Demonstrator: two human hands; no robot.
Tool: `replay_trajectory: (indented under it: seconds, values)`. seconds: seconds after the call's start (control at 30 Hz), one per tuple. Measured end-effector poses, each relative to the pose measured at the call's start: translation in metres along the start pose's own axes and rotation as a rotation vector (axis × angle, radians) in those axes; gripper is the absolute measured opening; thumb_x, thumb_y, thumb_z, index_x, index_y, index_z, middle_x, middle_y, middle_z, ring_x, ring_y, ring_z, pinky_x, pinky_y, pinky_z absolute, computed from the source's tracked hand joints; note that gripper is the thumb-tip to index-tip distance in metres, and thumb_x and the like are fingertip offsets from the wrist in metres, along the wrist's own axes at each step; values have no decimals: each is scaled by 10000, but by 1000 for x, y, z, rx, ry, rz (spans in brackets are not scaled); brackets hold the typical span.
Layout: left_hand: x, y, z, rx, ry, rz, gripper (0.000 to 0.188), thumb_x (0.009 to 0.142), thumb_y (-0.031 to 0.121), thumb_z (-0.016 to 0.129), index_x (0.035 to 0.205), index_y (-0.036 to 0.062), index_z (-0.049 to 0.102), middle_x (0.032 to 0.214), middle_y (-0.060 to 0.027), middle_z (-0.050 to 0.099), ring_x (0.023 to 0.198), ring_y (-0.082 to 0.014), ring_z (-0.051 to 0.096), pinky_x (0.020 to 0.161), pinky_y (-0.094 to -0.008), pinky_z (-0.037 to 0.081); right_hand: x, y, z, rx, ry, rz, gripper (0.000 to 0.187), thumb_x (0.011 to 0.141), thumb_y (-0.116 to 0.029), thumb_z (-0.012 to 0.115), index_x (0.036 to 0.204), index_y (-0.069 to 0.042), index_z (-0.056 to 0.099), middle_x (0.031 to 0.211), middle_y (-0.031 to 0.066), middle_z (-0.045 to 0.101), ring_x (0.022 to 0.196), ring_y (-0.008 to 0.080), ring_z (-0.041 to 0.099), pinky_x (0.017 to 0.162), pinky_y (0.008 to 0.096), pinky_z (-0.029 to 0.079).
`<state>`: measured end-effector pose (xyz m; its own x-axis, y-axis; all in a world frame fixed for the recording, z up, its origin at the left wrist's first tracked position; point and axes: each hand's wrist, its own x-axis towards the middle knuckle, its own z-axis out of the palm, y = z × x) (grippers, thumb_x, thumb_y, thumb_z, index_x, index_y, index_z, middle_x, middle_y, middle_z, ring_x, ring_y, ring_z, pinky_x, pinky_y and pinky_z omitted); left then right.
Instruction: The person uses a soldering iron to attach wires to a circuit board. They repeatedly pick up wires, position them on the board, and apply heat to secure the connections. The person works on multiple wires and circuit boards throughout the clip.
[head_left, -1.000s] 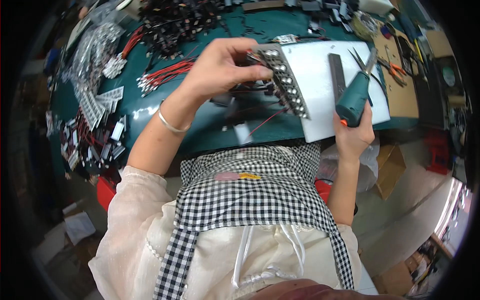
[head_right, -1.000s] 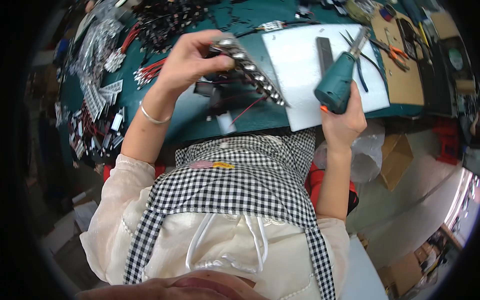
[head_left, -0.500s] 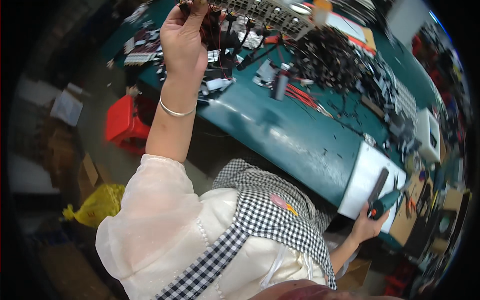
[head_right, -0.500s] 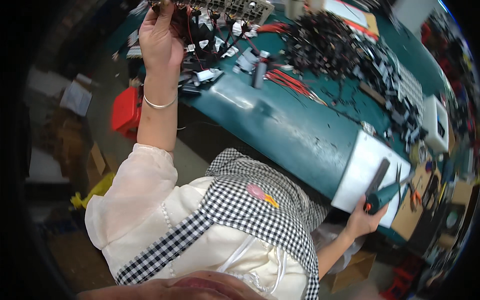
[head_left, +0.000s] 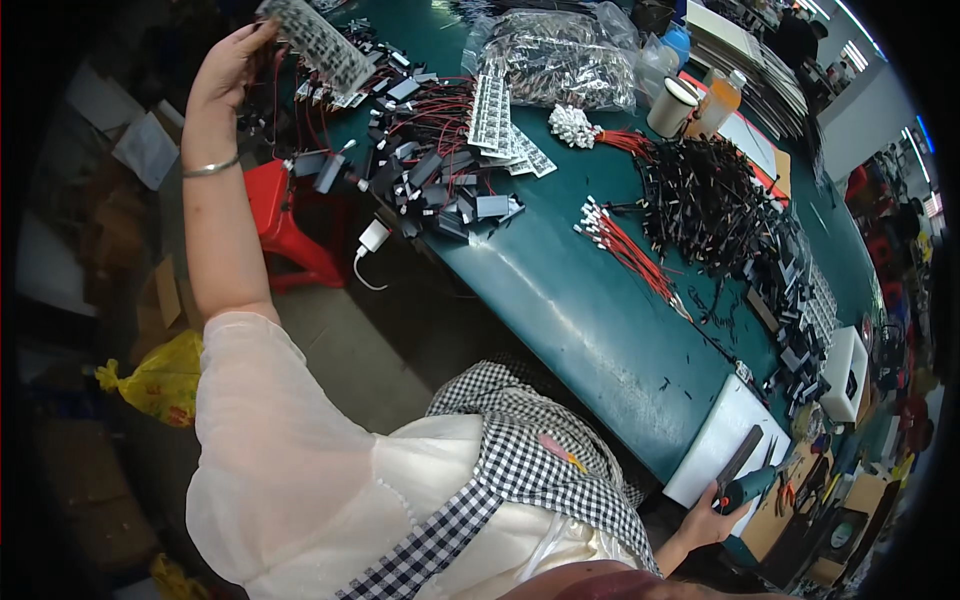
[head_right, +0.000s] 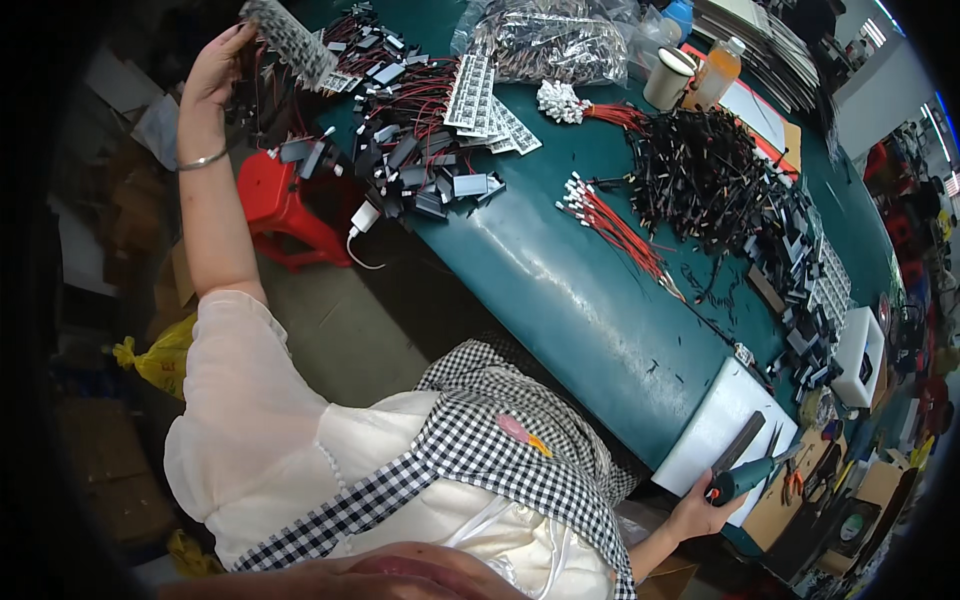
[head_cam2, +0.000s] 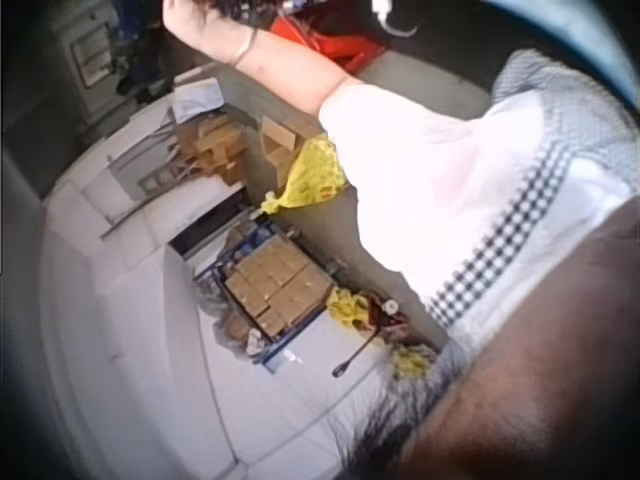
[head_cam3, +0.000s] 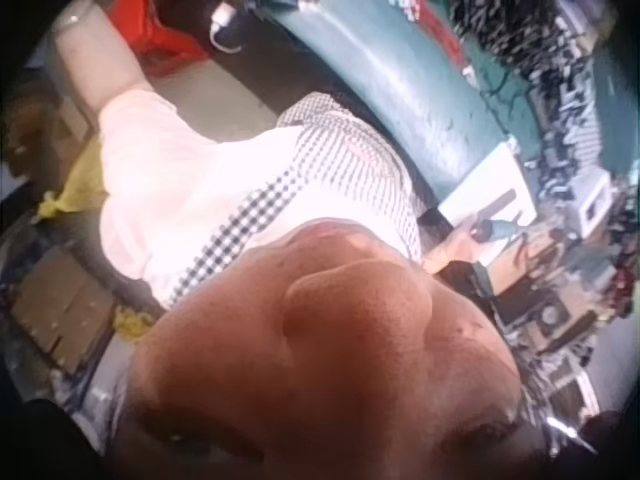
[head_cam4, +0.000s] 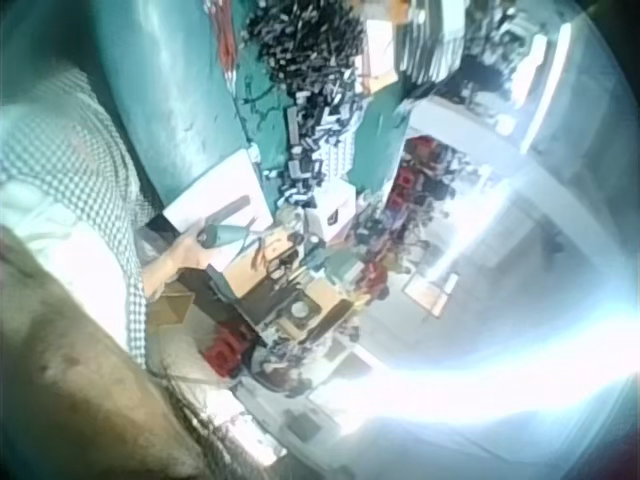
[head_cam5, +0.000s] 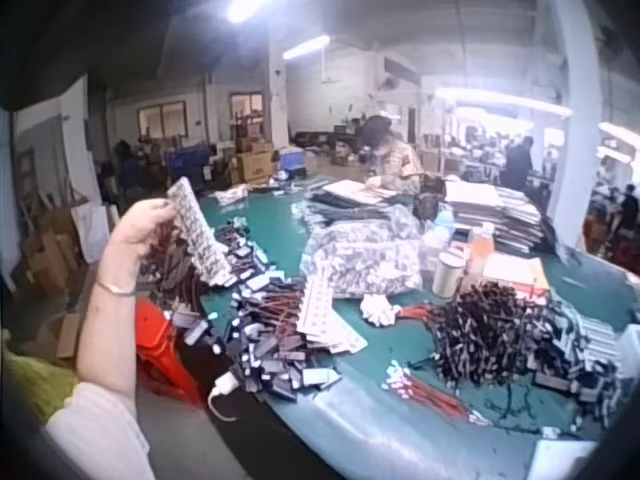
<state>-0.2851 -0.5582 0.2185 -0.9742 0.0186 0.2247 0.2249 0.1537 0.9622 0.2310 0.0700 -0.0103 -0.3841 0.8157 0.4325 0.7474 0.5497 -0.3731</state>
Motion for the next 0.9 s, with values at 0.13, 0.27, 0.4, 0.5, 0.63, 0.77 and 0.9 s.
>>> replay_trajectory:
  seconds: [0.13,0.27,0.4,0.5,0.63,0.77,0.9]
  values:
    - [47,-2,42,220,-275,-134,185,899,192,660,994,33,656,801,-11,663,634,-81,588,587,-228,482,4,12,1,-61,-7,-61,677,734,-200,813,1292,25,504,1073,210,664,927,357,659,792,388,514]
    - [93,-27,103,350,-393,-214,121,875,125,661,872,7,684,751,-42,672,604,-126,623,540,-267,498,4,14,-1,-82,-19,-102,664,733,-209,816,1281,18,517,1067,205,667,925,359,658,791,391,513]
    - [122,-117,168,567,-647,-265,291,873,302,698,995,38,689,815,20,655,699,-45,557,598,-207,424,2,9,-1,-139,35,-116,638,731,-213,820,1258,12,541,1058,201,671,916,352,662,790,389,514]
    - [110,-153,201,1000,-748,28,383,853,340,714,1012,-7,687,928,-74,696,888,-180,627,806,-313,470,-2,7,3,-157,52,-101,617,731,-199,819,1247,10,551,1064,200,670,923,341,664,799,381,516]
    - [125,-155,211,932,-916,-34,408,915,304,639,1160,-20,602,1063,-110,657,985,-180,592,880,-318,461,-13,17,-4,-134,73,-45,627,724,-164,806,1270,2,545,1107,206,658,962,325,659,829,371,519]
    - [111,-140,198,1013,-850,94,505,913,357,619,1215,-42,553,1179,-207,625,1119,-285,590,942,-373,455,30,37,-8,-154,54,-32,634,707,-176,806,1254,16,550,1149,207,639,1007,342,645,849,375,514]
    - [100,-78,218,1363,-565,653,385,875,202,632,1200,5,574,1195,-188,612,1134,-340,572,967,-386,433,0,6,2,-14,101,-17,637,666,-115,790,1237,23,544,1039,216,664,933,353,672,806,378,526]
